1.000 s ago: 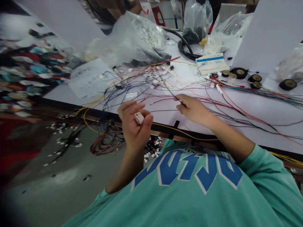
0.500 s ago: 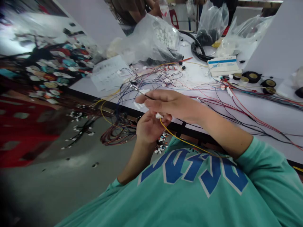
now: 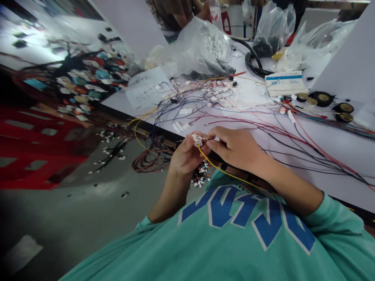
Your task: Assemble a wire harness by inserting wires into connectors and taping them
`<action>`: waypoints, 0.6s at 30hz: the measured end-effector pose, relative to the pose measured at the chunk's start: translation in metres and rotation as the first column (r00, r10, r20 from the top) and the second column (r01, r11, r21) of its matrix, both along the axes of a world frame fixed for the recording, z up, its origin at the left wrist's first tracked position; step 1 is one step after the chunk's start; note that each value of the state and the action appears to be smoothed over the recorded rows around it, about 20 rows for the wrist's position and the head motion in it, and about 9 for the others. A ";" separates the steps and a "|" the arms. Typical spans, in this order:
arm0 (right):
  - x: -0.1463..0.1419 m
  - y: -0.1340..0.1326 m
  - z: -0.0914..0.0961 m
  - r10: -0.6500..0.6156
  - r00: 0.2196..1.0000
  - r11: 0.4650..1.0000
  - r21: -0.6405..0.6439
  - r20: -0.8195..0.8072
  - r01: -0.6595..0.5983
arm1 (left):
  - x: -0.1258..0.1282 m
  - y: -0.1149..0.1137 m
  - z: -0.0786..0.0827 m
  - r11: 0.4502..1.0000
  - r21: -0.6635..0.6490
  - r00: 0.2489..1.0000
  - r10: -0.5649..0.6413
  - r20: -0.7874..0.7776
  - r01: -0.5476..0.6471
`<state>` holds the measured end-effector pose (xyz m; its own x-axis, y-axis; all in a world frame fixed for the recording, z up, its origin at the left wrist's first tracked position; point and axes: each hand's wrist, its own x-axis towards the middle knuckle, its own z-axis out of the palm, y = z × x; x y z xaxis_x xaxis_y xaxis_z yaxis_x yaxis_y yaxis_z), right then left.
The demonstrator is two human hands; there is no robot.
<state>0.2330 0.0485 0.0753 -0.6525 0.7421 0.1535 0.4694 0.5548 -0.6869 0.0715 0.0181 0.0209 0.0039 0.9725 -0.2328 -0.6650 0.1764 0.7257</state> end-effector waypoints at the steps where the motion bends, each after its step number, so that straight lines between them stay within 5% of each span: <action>1: -0.001 -0.001 -0.002 -0.012 0.999 1.000 0.008 0.043 0.012 | 0.001 0.000 0.000 1.000 -0.003 1.000 0.012 0.012 -0.012; 12: -0.013 -0.010 -0.010 -0.135 0.952 0.990 0.067 0.274 0.121 | 0.011 -0.002 0.004 0.998 -0.053 0.998 -0.015 0.055 0.018; 18: -0.014 -0.011 -0.013 -0.148 0.963 0.989 0.011 0.226 0.149 | 0.017 -0.003 -0.002 0.991 0.103 0.995 0.090 -0.035 -0.086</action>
<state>0.2190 0.0378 0.0626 -0.5520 0.8338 0.0100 0.6893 0.4630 -0.5572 0.0882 0.0155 0.0188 -0.0900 0.9872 -0.1316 -0.6454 0.0428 0.7627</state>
